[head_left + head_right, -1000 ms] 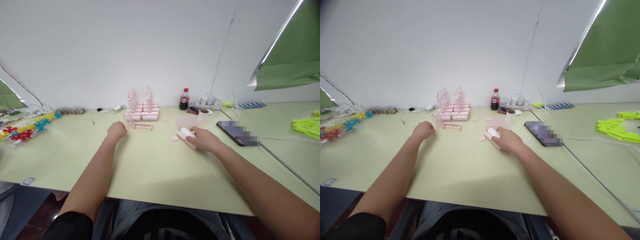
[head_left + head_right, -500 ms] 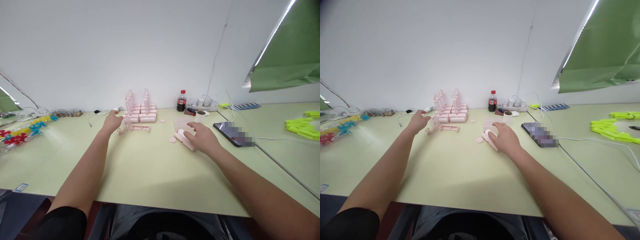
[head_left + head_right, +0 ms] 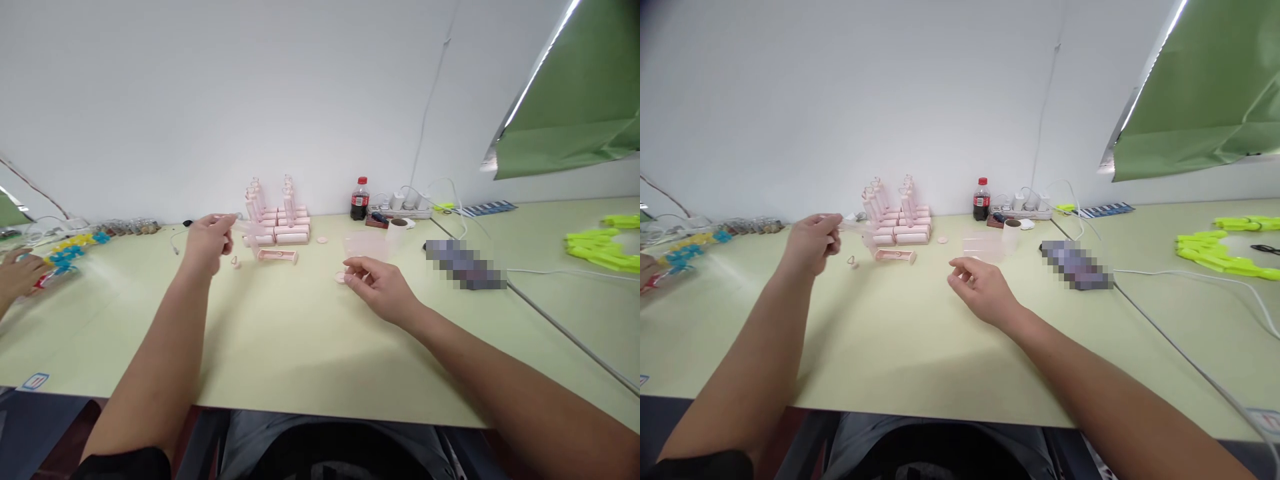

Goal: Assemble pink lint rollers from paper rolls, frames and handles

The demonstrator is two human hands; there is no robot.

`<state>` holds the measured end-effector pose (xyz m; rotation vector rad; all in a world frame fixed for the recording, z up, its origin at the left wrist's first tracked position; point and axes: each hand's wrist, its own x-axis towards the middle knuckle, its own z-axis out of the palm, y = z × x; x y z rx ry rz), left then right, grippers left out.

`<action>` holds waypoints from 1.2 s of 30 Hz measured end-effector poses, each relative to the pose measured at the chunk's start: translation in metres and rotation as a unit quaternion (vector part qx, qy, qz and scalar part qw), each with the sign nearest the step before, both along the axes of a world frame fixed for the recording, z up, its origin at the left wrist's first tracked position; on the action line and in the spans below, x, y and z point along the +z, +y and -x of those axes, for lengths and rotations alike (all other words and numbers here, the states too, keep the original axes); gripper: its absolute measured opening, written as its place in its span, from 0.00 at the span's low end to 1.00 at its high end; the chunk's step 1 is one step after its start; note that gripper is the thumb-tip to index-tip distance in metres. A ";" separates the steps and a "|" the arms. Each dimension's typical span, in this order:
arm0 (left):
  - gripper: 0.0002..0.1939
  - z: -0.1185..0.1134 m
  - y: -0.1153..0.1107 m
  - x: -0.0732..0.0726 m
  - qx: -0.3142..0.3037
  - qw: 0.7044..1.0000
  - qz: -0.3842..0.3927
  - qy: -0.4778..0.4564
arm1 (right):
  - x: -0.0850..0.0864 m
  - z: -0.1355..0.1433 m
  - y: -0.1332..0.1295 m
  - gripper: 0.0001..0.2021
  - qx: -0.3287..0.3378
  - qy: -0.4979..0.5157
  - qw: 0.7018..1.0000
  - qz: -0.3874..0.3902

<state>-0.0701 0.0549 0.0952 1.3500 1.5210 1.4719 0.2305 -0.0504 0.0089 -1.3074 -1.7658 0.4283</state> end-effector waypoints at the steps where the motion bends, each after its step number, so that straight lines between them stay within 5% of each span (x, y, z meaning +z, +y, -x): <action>1: 0.09 -0.016 -0.013 -0.002 -0.071 0.995 0.002 -0.073 | -0.003 0.002 -0.001 0.18 0.026 0.006 1.000 0.014; 6: 0.20 -0.098 -0.071 -0.046 -0.338 0.909 0.116 -0.216 | -0.013 0.011 -0.004 0.32 0.123 0.064 0.990 -0.037; 9: 0.25 -0.117 -0.085 -0.074 -0.390 0.871 0.221 -0.201 | -0.012 0.012 -0.006 0.25 0.133 0.107 0.981 -0.091; 14: 0.17 -0.109 -0.072 -0.082 -0.329 0.887 0.245 -0.213 | -0.004 0.008 -0.009 0.20 0.106 0.180 0.977 -0.040; 21: 0.21 -0.111 -0.071 -0.075 -0.290 0.877 0.177 -0.340 | 0.001 0.025 -0.022 0.05 0.148 -0.039 0.983 0.099; 27: 0.20 -0.115 -0.083 -0.083 -0.309 0.923 0.116 -0.196 | -0.011 0.034 -0.021 0.09 0.159 -0.015 0.982 0.098; 36: 0.25 -0.099 -0.073 -0.091 -0.359 0.930 -0.056 0.063 | -0.013 0.027 -0.019 0.11 0.098 0.005 0.993 0.068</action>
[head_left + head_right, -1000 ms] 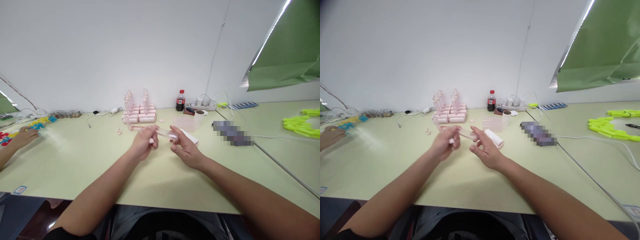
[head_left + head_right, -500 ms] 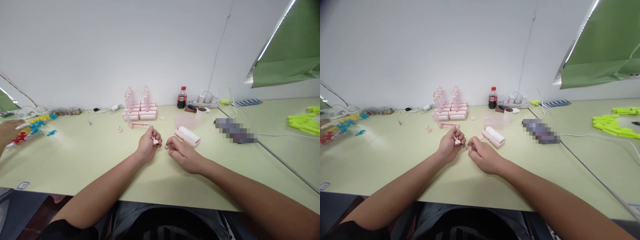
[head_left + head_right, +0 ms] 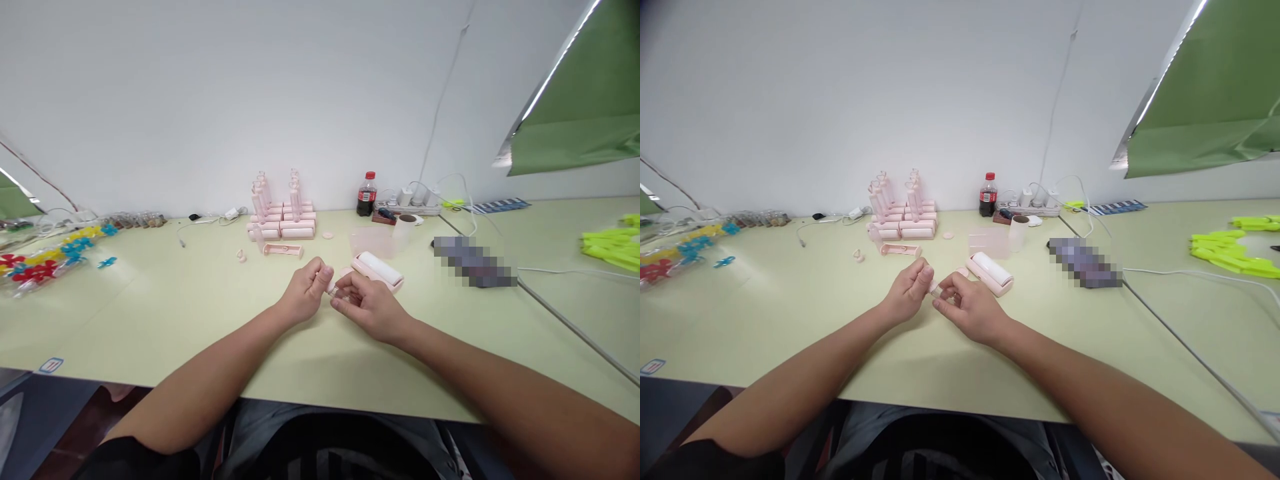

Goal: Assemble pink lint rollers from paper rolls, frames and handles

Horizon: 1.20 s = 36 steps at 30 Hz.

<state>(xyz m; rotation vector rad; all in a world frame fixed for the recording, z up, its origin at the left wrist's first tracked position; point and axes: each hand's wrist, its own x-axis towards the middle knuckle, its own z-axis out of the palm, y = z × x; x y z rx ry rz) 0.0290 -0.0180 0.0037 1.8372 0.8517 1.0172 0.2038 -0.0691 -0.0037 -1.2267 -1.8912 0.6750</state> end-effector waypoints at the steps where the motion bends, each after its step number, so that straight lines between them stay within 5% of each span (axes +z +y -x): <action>1: 0.25 0.000 0.000 -0.001 0.009 1.000 -0.020 0.014 | 0.000 0.000 0.000 0.10 -0.004 -0.009 1.000 -0.006; 10: 0.25 -0.018 -0.015 -0.012 0.139 0.990 0.004 -0.037 | 0.004 0.005 -0.005 0.07 -0.004 -0.056 0.998 -0.043; 17: 0.23 -0.023 -0.019 -0.014 0.162 0.986 0.031 -0.008 | 0.001 -0.002 -0.002 0.08 -0.007 -0.151 0.986 -0.074; 21: 0.22 -0.026 -0.008 -0.009 0.155 0.985 0.078 -0.017 | 0.010 -0.002 0.004 0.09 -0.027 -0.150 0.986 -0.066; 29: 0.26 -0.004 0.011 0.010 0.141 0.957 0.219 -0.129 | 0.017 -0.020 0.014 0.20 -0.080 0.054 0.992 0.079; 36: 0.26 0.009 0.022 0.011 0.047 0.927 0.371 -0.004 | 0.013 -0.028 0.013 0.16 -0.102 0.018 0.992 -0.077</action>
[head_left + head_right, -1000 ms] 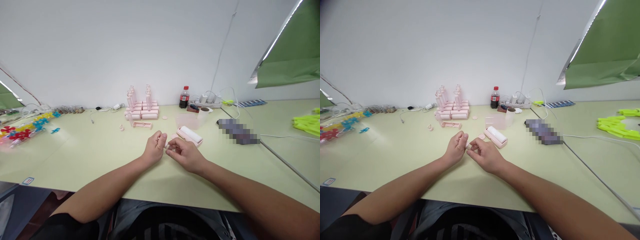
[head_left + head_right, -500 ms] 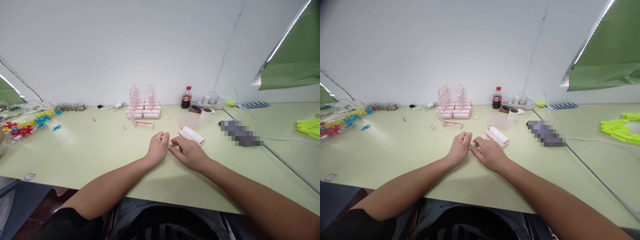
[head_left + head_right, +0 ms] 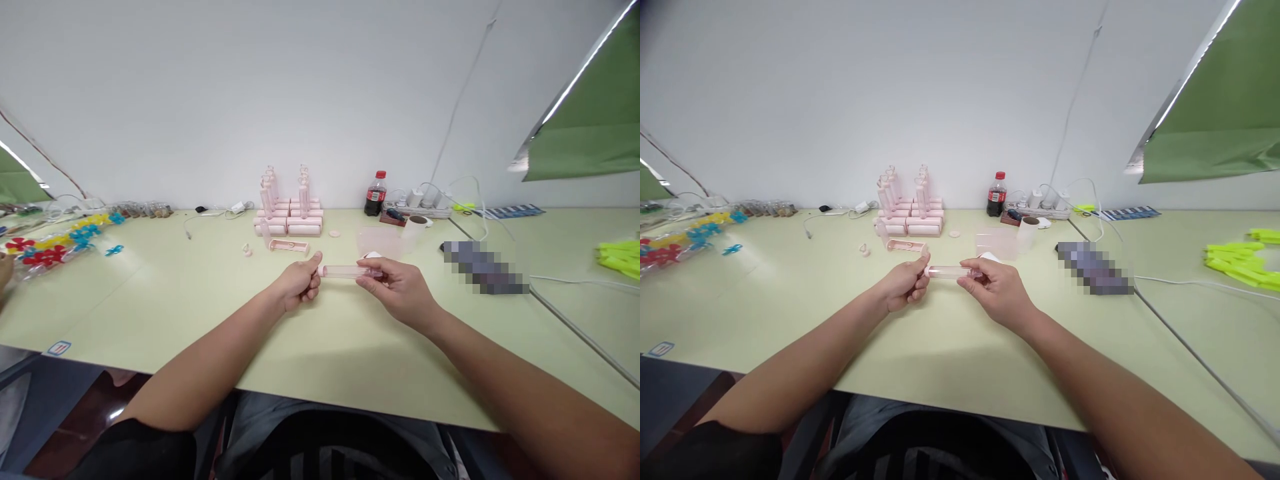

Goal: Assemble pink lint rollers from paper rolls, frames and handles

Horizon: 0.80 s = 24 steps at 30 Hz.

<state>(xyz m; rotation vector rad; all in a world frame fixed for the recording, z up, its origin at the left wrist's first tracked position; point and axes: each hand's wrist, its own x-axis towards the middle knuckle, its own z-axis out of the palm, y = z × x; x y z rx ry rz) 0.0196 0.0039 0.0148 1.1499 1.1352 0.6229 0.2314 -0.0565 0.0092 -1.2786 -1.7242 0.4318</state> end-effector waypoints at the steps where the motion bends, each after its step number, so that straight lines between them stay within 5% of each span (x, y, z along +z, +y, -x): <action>1: 0.25 0.001 0.001 -0.001 0.000 0.999 -0.030 0.035 | 0.000 0.000 0.000 0.16 0.004 0.003 1.000 -0.006; 3: 0.20 0.002 -0.001 -0.002 0.037 0.975 -0.181 0.121 | 0.000 0.001 0.000 0.16 0.011 0.010 1.000 -0.007; 5: 0.16 0.001 -0.007 -0.001 0.042 0.904 -0.383 0.185 | -0.001 0.004 0.000 0.15 0.013 0.019 1.000 0.008; 7: 0.16 -0.004 -0.016 0.000 -0.037 0.825 -0.525 0.208 | -0.002 0.007 -0.001 0.17 0.030 0.046 0.998 0.038; 9: 0.17 -0.008 -0.025 0.000 -0.125 0.787 -0.564 0.218 | -0.002 0.007 0.001 0.19 0.063 0.089 0.992 0.061; 11: 0.19 -0.010 -0.029 -0.001 -0.151 0.785 -0.555 0.230 | -0.001 0.001 0.006 0.21 0.063 0.119 0.989 0.051; 13: 0.20 -0.009 -0.029 -0.003 -0.143 0.798 -0.539 0.230 | 0.000 -0.011 0.016 0.20 -0.009 0.095 0.995 0.016; 16: 0.20 -0.003 -0.026 -0.005 -0.138 0.816 -0.522 0.206 | -0.001 -0.032 0.032 0.18 -0.141 -0.070 0.987 0.034; 20: 0.20 0.000 -0.025 -0.005 -0.153 0.827 -0.508 0.187 | -0.005 -0.046 0.042 0.32 -0.128 -0.194 0.954 0.191; 24: 0.20 -0.001 -0.024 -0.008 -0.152 0.831 -0.508 0.170 | 0.002 -0.044 0.036 0.36 -0.107 -0.127 0.955 0.247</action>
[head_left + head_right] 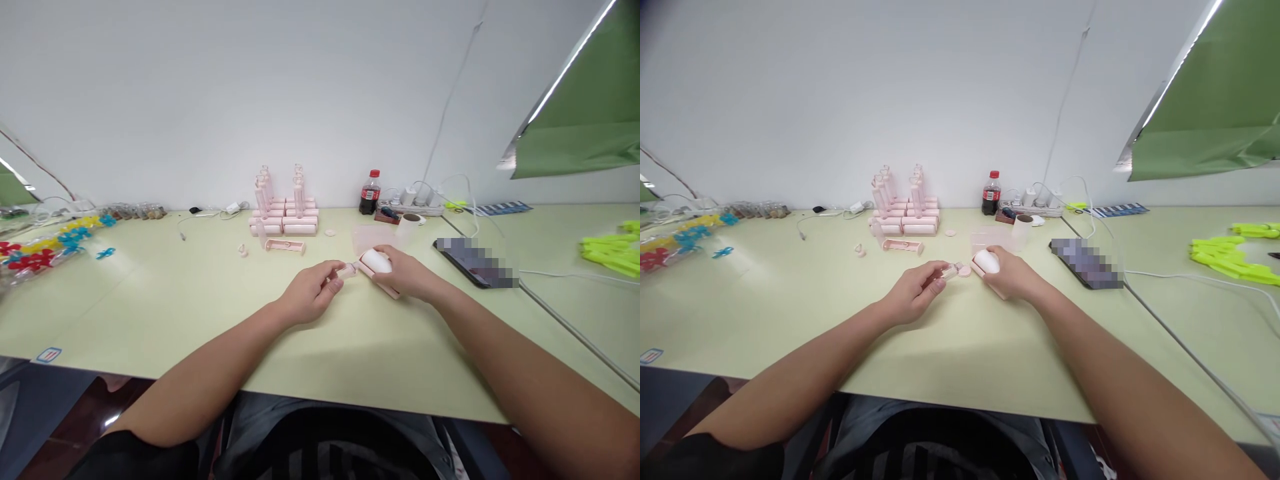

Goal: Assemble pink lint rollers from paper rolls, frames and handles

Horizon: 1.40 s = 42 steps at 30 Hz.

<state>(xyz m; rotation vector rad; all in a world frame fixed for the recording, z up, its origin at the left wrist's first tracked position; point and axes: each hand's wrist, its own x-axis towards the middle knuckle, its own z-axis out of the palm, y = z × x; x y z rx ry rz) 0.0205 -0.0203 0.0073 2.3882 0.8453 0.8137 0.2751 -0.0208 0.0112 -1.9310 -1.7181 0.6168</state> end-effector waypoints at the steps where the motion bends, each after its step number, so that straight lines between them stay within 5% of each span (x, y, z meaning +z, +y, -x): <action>1: 0.20 0.000 0.000 -0.001 0.002 1.000 -0.001 -0.006 | 0.004 0.001 -0.002 0.35 -0.003 0.055 0.998 -0.003; 3: 0.21 -0.001 0.001 -0.001 0.004 1.000 0.000 -0.017 | 0.013 0.001 -0.006 0.32 0.006 0.210 0.978 -0.009; 6: 0.20 -0.001 0.000 -0.001 0.005 1.000 -0.003 -0.024 | 0.021 0.002 -0.010 0.29 0.052 0.428 0.902 0.004; 9: 0.20 -0.002 -0.002 -0.001 0.005 1.000 -0.016 -0.024 | 0.020 0.005 -0.012 0.28 0.094 0.521 0.848 0.016; 12: 0.20 -0.003 -0.003 -0.002 0.003 0.999 -0.029 -0.031 | 0.016 0.012 -0.015 0.27 0.113 0.547 0.829 0.023; 22: 0.19 -0.006 -0.004 -0.005 0.062 0.993 -0.096 0.002 | 0.013 0.023 -0.020 0.27 0.095 0.529 0.842 0.035; 35: 0.21 -0.007 -0.008 -0.001 0.109 0.965 -0.156 0.179 | 0.008 0.032 -0.019 0.27 0.021 0.380 0.924 0.032; 42: 0.21 -0.008 -0.009 -0.003 0.107 0.954 -0.178 0.216 | 0.005 0.042 -0.021 0.27 -0.008 0.373 0.927 0.047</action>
